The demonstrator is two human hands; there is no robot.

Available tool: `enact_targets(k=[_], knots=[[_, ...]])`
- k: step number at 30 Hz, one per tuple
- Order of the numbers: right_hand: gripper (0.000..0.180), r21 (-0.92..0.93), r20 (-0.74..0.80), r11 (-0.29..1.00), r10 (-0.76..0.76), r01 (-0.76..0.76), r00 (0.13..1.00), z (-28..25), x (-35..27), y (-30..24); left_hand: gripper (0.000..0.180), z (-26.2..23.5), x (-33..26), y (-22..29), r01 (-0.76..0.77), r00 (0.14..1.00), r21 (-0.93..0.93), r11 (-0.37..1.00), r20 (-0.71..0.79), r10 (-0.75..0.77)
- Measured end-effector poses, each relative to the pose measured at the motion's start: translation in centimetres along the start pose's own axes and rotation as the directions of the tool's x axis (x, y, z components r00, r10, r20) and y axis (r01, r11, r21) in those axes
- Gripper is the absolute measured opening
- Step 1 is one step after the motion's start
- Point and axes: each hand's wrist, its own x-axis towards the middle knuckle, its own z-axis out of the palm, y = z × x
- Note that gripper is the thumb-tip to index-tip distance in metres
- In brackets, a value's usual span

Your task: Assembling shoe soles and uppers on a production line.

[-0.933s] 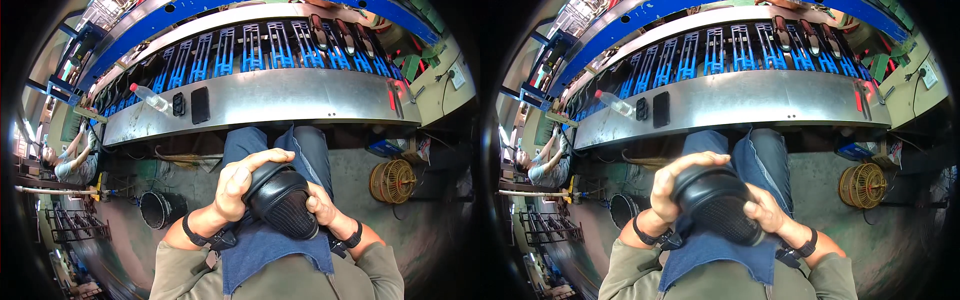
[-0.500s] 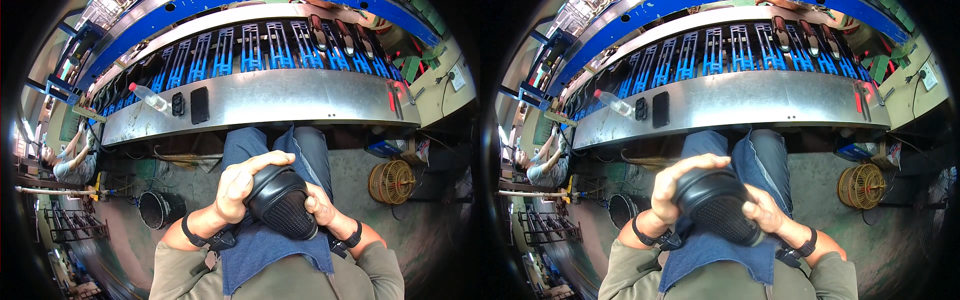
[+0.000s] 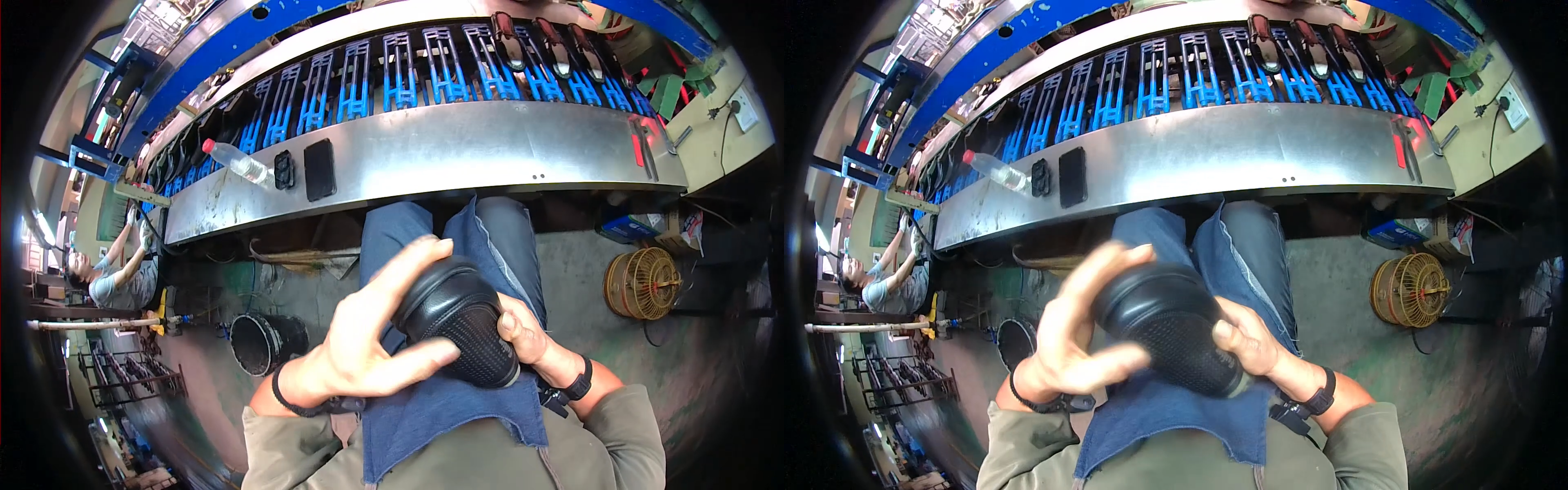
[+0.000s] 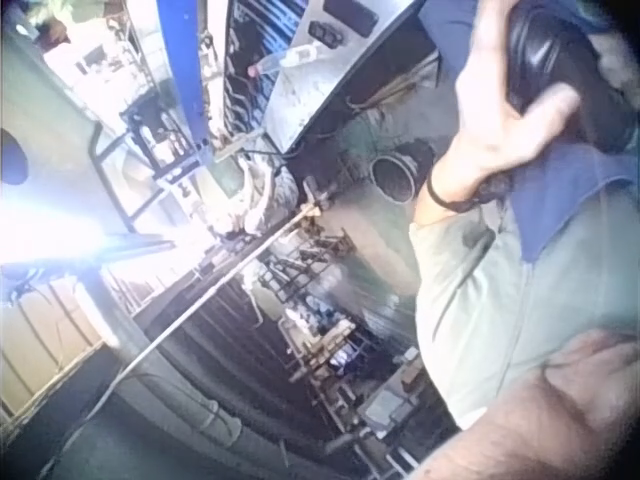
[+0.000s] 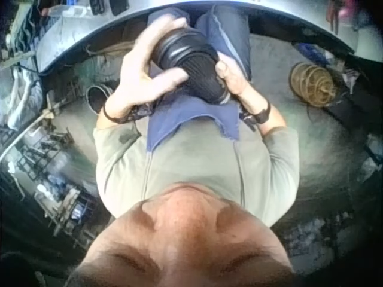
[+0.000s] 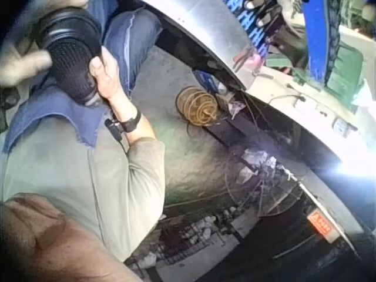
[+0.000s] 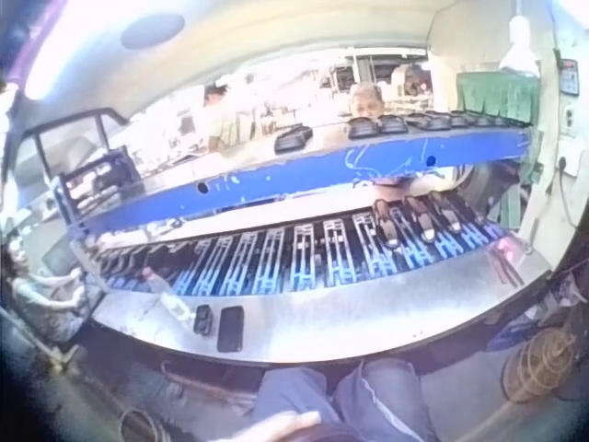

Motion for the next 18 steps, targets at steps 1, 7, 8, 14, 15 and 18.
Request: enact_targets(k=[1,7,8,14,15,18], knots=[[0.079,-0.004,0.001,1.000,-0.005,0.005,1.000,0.0,0.0,0.1,0.076,-0.9,0.5,0.6,-0.107,0.988,0.212,0.972,0.132,0.080],[0.079,0.044,-0.027,0.998,0.038,-0.037,0.999,-0.5,-0.6,0.2,0.076,1.8,0.8,-1.1,-0.161,0.984,0.373,0.914,-0.009,0.176],[0.079,0.036,-0.037,0.999,0.040,-0.039,0.998,-0.6,-0.8,0.0,0.077,2.3,1.0,-1.3,-0.170,0.978,0.382,0.908,-0.049,0.204],[0.084,0.215,-0.034,0.977,0.008,-0.001,0.999,-1.8,0.0,0.0,0.115,5.6,0.7,-3.5,-0.053,0.988,-0.463,0.885,-0.152,-0.020],[0.082,0.418,-0.084,0.908,0.006,0.030,0.996,-1.5,-0.2,0.2,0.111,5.8,0.2,-4.1,-0.026,0.992,-0.175,0.984,-0.126,0.004],[0.075,0.685,-0.149,0.727,0.091,0.036,0.985,0.1,0.6,-1.9,0.095,5.6,1.0,-4.1,-0.115,0.979,0.075,0.991,-0.163,0.126]])
